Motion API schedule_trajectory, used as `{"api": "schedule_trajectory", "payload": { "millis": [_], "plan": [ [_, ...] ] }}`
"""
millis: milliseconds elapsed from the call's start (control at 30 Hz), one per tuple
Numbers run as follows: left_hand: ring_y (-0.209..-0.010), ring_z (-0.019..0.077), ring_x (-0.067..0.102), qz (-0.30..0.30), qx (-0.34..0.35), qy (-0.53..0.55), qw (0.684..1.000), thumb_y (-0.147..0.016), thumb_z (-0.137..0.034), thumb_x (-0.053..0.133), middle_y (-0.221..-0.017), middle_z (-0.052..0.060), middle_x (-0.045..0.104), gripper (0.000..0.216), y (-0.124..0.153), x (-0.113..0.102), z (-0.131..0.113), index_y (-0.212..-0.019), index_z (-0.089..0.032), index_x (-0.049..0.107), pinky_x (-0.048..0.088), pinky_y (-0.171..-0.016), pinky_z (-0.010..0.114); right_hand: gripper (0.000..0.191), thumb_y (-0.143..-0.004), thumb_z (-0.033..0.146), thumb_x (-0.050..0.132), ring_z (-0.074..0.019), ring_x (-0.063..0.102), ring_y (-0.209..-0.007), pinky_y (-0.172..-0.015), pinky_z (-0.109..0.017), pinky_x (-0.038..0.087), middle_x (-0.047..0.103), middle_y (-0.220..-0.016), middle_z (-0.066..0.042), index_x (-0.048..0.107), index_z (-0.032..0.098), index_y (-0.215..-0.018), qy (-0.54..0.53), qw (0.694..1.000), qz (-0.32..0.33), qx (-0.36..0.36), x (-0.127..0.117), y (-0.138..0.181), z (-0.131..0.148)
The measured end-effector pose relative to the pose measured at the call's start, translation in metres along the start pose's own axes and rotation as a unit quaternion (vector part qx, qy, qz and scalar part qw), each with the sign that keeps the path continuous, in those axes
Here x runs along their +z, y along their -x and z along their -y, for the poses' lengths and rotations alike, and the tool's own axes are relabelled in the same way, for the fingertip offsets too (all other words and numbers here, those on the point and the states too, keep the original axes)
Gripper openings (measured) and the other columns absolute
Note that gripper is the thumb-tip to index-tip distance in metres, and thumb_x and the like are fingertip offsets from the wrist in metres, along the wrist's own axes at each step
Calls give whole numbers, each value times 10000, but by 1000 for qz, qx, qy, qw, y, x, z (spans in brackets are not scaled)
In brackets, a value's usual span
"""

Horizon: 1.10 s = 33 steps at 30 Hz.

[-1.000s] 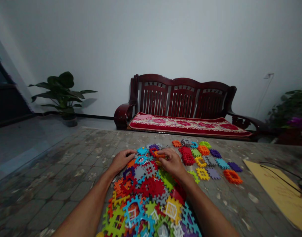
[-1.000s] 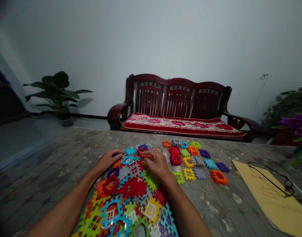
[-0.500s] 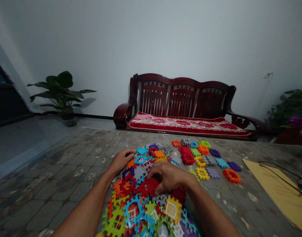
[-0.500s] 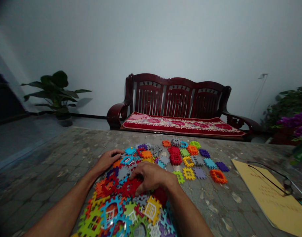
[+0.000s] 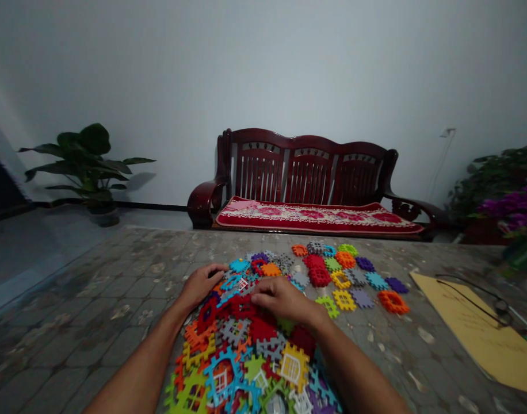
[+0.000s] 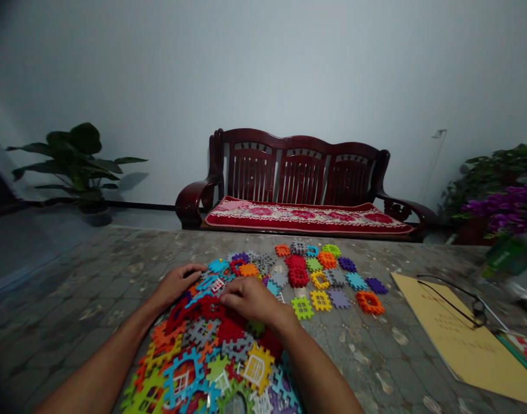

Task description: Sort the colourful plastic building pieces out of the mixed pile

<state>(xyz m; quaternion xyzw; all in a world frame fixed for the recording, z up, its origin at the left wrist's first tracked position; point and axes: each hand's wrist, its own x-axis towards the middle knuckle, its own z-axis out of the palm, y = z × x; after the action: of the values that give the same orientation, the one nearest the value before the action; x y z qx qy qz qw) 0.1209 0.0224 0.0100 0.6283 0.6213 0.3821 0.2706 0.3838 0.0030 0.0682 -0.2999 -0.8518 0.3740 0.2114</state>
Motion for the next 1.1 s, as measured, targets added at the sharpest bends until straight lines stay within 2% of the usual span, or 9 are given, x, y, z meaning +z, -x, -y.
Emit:
{"api": "schedule_trajectory", "payload": {
  "millis": [200,333,500,600,700,800,900,1000,1100],
  "plan": [
    [-977,250,686,-2,-6,-6,1000,-741,-425,551,-1010,42,772,347,0,0,0,-933,-212,746,489,-927,349,122,-756,277,568,-116,544,-583,-541,-210,406,616,-638,18,626,177,-718,-127,960,-216,128,0,-10,-27],
    [-977,244,687,-3,-15,-9,1000,-740,-421,550,-1013,36,773,345,0,-1,-1,-939,-219,748,494,-914,339,162,-708,346,585,-129,551,-495,-488,-228,431,596,-550,34,577,191,-754,-235,911,-270,205,-8,-12,-41],
    [-957,242,687,-8,-4,-15,1000,-740,-416,542,-1004,37,774,338,0,-1,-3,-918,-220,752,487,-923,344,153,-698,326,572,-139,566,-463,-478,-244,460,599,-537,42,537,209,-790,-249,900,-269,236,-18,-7,-55],
    [-950,247,687,-13,0,-12,1000,-734,-414,543,-991,39,776,337,0,0,-4,-906,-217,754,491,-913,349,125,-734,317,548,-141,580,-496,-496,-247,464,611,-574,18,570,194,-737,-158,920,-284,219,-25,-3,-62],
    [-953,248,687,-14,-5,-12,1000,-731,-411,547,-994,39,776,336,1,0,-4,-910,-214,752,491,-913,352,130,-723,249,572,-173,644,-674,-638,-281,509,684,-726,-23,654,177,-792,-49,942,-283,176,-29,-2,-65],
    [-966,243,686,-10,-9,-8,1000,-733,-417,547,-1004,33,776,334,1,0,-5,-912,-220,750,493,-913,342,319,-698,163,587,-216,643,-965,-872,-358,495,714,-1012,-38,693,199,-997,13,963,-243,115,-30,-3,-61],
    [-974,244,686,-10,-10,-15,1000,-736,-419,542,-1013,36,774,342,1,-1,-6,-919,-216,748,492,-912,337,520,-690,122,597,-231,550,-1181,-1037,-409,398,640,-1250,-39,635,223,-1198,43,976,-200,71,-28,-4,-58],
    [-969,244,688,-9,-12,-14,1000,-735,-421,544,-1004,34,775,337,1,-1,-6,-909,-217,747,490,-915,336,641,-687,144,632,-242,522,-1217,-1063,-404,374,594,-1320,-57,555,220,-1320,54,984,-160,65,-24,-4,-58],
    [-969,244,688,-7,-11,-7,1000,-733,-424,550,-996,27,777,329,1,-1,-6,-908,-225,745,492,-913,335,623,-703,178,650,-248,554,-1163,-1025,-383,402,621,-1276,-66,563,221,-1318,79,985,-140,63,-21,-4,-57]
  ]
}}
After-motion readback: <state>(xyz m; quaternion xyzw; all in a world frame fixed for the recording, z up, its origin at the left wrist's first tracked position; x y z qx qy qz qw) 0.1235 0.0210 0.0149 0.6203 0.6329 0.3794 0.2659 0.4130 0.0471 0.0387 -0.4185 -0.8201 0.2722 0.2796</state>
